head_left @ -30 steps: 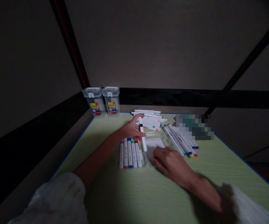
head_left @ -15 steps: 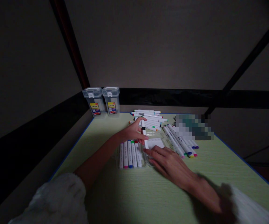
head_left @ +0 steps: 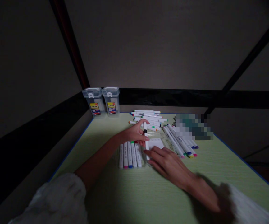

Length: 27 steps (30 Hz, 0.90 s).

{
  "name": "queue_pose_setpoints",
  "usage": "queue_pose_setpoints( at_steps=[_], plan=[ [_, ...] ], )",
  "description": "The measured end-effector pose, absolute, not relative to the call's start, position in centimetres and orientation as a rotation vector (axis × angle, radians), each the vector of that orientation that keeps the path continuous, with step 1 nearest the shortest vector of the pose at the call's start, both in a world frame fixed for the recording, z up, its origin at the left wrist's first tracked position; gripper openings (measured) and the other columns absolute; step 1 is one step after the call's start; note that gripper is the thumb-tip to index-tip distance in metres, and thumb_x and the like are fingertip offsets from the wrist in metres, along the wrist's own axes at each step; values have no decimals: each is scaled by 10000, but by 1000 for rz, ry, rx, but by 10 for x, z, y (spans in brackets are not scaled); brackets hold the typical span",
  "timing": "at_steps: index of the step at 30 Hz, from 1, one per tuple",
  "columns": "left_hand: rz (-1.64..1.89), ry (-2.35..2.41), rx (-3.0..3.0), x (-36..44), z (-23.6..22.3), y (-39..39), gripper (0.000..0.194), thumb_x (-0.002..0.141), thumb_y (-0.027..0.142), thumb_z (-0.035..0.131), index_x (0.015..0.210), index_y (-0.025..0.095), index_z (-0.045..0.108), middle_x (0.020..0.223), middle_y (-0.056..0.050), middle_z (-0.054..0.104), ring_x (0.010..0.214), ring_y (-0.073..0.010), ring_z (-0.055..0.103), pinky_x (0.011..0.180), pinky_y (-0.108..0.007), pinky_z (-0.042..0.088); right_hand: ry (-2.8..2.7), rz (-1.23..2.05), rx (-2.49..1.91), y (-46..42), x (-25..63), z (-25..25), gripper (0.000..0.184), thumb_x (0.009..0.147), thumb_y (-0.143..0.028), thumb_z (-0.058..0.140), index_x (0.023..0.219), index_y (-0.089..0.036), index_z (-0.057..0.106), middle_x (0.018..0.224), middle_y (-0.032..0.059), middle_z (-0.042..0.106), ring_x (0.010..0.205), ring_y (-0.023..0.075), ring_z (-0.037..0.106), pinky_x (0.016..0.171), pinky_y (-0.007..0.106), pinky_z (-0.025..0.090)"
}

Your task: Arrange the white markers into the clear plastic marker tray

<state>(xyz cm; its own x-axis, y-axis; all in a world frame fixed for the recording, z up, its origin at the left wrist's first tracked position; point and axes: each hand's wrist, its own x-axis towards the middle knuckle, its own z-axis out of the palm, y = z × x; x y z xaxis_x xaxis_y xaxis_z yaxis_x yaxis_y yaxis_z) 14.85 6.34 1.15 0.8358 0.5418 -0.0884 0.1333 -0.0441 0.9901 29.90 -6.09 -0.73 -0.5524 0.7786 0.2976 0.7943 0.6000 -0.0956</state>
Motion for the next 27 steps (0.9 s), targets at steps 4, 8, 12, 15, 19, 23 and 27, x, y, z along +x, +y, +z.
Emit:
queue_pose_setpoints(
  at_steps=[4,8,12,15,19,23,27],
  plan=[
    [341,506,1605,149,11,64,580,669,219,635,1101,203,247,518,73,522,397,-67,514,413,-136,327,-2529,-93,-1289,-62,298,-7,240,872,-260,367,1046,-176,509,846,51,560,687,154,519,616,294,404],
    [351,486,1594,148,14,62,556,671,193,622,1089,204,255,541,67,520,428,-77,526,440,-155,349,-2523,-102,-1289,-62,298,-8,227,868,-248,370,1029,-173,512,848,49,557,684,152,514,622,298,406],
    [372,483,1598,148,18,61,516,666,165,609,1061,204,279,577,54,530,458,-75,527,464,-167,358,-2526,-155,-1291,-61,297,-8,215,862,-227,372,1004,-168,522,839,53,555,675,153,511,614,295,397],
    [385,486,1624,147,19,61,456,666,161,600,1023,198,318,609,37,546,469,-68,520,458,-161,341,-2538,-184,-1313,-60,297,-8,175,847,-188,389,932,-169,541,809,44,558,652,148,500,601,286,385],
    [376,459,1634,147,20,60,395,677,178,591,994,178,355,640,6,568,480,-73,524,446,-158,321,-2510,-211,-1294,-59,300,-6,225,833,-147,393,1011,-159,530,794,43,566,642,146,490,601,284,374],
    [403,468,1621,147,21,61,416,674,190,601,1015,170,363,637,5,572,477,-70,524,460,-165,339,-2546,-189,-1226,-61,301,-5,258,843,-175,375,1054,-157,522,770,43,560,644,147,486,591,283,356],
    [413,479,1625,146,19,63,437,663,213,619,1020,171,369,613,19,567,476,-71,522,468,-171,358,-2562,-146,-1216,-63,299,-5,265,869,-212,335,1037,-165,534,774,42,552,659,149,487,611,288,346]
  ],
)
